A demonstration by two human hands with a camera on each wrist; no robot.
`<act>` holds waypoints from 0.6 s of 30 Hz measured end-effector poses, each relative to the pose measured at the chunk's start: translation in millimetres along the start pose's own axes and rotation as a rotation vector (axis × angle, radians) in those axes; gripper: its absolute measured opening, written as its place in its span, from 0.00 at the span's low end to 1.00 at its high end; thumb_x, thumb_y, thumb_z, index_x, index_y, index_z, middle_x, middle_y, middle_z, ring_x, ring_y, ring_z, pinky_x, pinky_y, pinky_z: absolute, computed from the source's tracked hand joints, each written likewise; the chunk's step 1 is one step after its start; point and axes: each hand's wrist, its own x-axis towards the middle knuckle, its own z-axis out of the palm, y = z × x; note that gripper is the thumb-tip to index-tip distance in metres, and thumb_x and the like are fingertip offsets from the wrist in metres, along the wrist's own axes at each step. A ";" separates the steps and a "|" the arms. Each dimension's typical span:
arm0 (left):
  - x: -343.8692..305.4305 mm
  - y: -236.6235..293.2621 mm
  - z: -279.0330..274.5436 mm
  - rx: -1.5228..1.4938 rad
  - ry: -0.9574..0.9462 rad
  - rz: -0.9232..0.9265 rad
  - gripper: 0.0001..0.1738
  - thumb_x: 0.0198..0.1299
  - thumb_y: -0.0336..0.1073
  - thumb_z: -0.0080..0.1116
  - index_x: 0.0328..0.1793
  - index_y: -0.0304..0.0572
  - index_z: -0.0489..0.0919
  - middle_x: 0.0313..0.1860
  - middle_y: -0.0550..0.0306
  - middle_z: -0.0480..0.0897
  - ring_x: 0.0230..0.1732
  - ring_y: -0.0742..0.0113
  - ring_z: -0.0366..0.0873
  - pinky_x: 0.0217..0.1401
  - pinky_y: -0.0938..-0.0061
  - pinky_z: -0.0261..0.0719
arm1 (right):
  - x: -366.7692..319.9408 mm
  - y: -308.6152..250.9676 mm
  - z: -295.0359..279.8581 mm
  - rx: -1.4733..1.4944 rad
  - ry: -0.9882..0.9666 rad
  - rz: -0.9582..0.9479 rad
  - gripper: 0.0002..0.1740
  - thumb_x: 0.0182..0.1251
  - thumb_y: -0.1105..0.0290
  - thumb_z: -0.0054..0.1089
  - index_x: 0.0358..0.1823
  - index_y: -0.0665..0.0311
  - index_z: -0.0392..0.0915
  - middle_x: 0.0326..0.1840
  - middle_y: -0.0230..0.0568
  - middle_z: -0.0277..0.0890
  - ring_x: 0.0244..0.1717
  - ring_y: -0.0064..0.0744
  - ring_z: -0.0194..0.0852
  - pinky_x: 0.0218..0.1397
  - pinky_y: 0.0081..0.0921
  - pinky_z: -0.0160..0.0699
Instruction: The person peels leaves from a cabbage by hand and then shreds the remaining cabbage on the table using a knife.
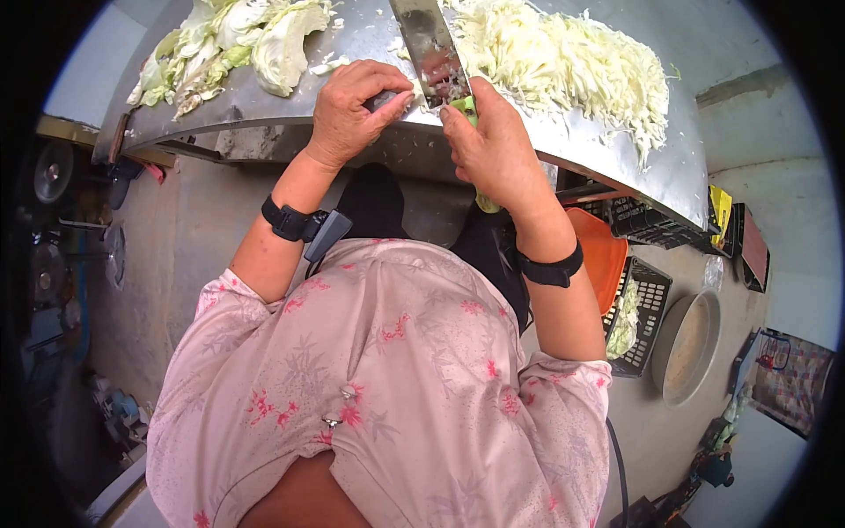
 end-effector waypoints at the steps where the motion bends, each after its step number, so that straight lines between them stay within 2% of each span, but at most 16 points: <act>1: -0.1 -0.2 0.6 0.011 0.008 0.009 0.07 0.52 0.35 0.73 0.36 0.48 0.87 0.39 0.63 0.87 0.41 0.61 0.83 0.47 0.68 0.77 | 0.4 1.8 0.8 -0.012 0.010 0.002 0.12 0.79 0.69 0.53 0.59 0.59 0.69 0.26 0.23 0.63 0.21 0.13 0.56 0.21 0.16 0.58; 2: -0.4 -0.1 1.0 0.025 0.012 0.023 0.07 0.51 0.35 0.73 0.36 0.49 0.87 0.38 0.64 0.87 0.41 0.61 0.83 0.47 0.68 0.77 | 0.8 3.7 1.3 -0.025 0.020 0.003 0.12 0.79 0.69 0.53 0.59 0.59 0.70 0.26 0.23 0.63 0.21 0.12 0.56 0.21 0.16 0.58; 5: -0.9 0.9 2.6 0.073 0.031 0.065 0.07 0.51 0.36 0.74 0.35 0.49 0.86 0.38 0.64 0.87 0.40 0.62 0.83 0.45 0.68 0.77 | 5.5 9.5 -1.3 -0.038 0.002 -0.057 0.12 0.76 0.68 0.56 0.53 0.66 0.68 0.24 0.30 0.71 0.22 0.17 0.67 0.19 0.19 0.68; 11: -4.4 -0.8 7.5 0.126 0.099 0.125 0.10 0.48 0.37 0.75 0.36 0.51 0.86 0.39 0.65 0.86 0.40 0.63 0.83 0.43 0.69 0.77 | 8.6 16.9 0.5 -0.142 0.006 -0.114 0.11 0.75 0.69 0.57 0.46 0.69 0.66 0.22 0.35 0.72 0.21 0.19 0.70 0.20 0.24 0.67; 14: -5.2 -2.3 8.6 0.130 0.101 0.137 0.11 0.47 0.38 0.76 0.37 0.51 0.86 0.40 0.65 0.86 0.40 0.63 0.83 0.43 0.69 0.77 | 11.9 25.6 3.4 -0.202 0.060 -0.244 0.11 0.75 0.70 0.56 0.45 0.69 0.67 0.22 0.37 0.74 0.20 0.20 0.69 0.20 0.25 0.67; 18: -2.4 2.4 3.7 0.112 0.069 0.115 0.12 0.47 0.38 0.76 0.37 0.51 0.86 0.40 0.65 0.86 0.40 0.63 0.83 0.43 0.69 0.77 | 12.1 26.5 5.3 -0.162 0.068 -0.226 0.10 0.75 0.70 0.56 0.45 0.69 0.66 0.23 0.36 0.75 0.19 0.20 0.69 0.21 0.24 0.67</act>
